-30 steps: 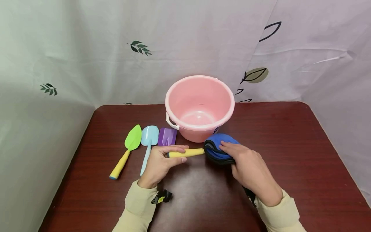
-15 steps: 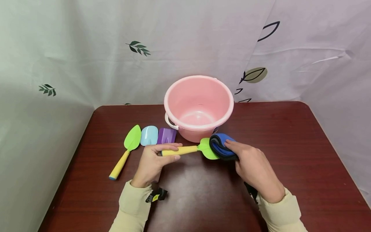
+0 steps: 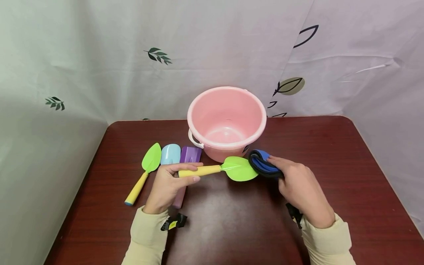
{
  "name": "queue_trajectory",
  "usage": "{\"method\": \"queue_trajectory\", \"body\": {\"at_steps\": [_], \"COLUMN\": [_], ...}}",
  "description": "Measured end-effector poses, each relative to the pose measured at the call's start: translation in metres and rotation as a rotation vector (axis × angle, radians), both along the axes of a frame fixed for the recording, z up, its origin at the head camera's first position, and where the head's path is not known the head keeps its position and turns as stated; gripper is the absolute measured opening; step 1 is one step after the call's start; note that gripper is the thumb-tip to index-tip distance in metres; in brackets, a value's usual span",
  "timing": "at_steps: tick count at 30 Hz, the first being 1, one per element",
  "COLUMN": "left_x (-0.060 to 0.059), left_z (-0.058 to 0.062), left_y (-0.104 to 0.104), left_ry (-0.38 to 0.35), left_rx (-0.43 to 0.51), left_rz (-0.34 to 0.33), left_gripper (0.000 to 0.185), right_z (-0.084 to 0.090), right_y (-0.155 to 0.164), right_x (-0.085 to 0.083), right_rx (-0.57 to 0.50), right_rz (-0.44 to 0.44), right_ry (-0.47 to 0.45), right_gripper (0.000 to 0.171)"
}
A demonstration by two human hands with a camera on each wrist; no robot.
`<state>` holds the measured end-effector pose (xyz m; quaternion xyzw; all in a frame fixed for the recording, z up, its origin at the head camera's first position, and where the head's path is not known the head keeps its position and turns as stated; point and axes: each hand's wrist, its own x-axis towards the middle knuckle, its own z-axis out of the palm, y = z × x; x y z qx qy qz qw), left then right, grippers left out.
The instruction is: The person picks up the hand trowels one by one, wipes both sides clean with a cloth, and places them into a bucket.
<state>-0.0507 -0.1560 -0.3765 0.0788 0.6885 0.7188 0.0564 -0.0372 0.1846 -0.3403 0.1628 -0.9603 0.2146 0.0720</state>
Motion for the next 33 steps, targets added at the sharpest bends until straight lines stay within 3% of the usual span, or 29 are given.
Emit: {"method": "queue_trajectory", "body": {"at_steps": [9, 15, 22, 27, 30, 33], "left_x": [0.002, 0.002, -0.006, -0.019, -0.029, -0.039], "left_z": [0.009, 0.024, 0.059, 0.087, 0.103, 0.115], "left_y": [-0.01, -0.02, -0.036, -0.043, -0.045, -0.044], "left_ry": [-0.004, 0.029, 0.109, 0.187, 0.212, 0.188], "left_rx": [-0.015, -0.044, 0.016, 0.038, 0.015, -0.01], "left_rz": [0.02, 0.012, 0.025, 0.051, 0.1, 0.155], "left_gripper": [0.024, 0.024, 0.023, 0.026, 0.028, 0.031], "right_z": [-0.002, -0.002, -0.002, -0.003, -0.003, -0.003], "right_y": [0.0, 0.001, 0.003, 0.004, 0.004, 0.004], "right_x": [0.0, -0.001, -0.003, -0.004, -0.005, -0.005], "right_rx": [-0.001, 0.0, -0.006, -0.018, -0.021, -0.026], "right_rz": [-0.004, -0.007, -0.008, -0.011, -0.01, -0.009], "right_ry": [0.006, 0.006, 0.018, 0.027, 0.03, 0.03], "right_gripper": [0.061, 0.059, 0.058, 0.058, 0.058, 0.057]}}
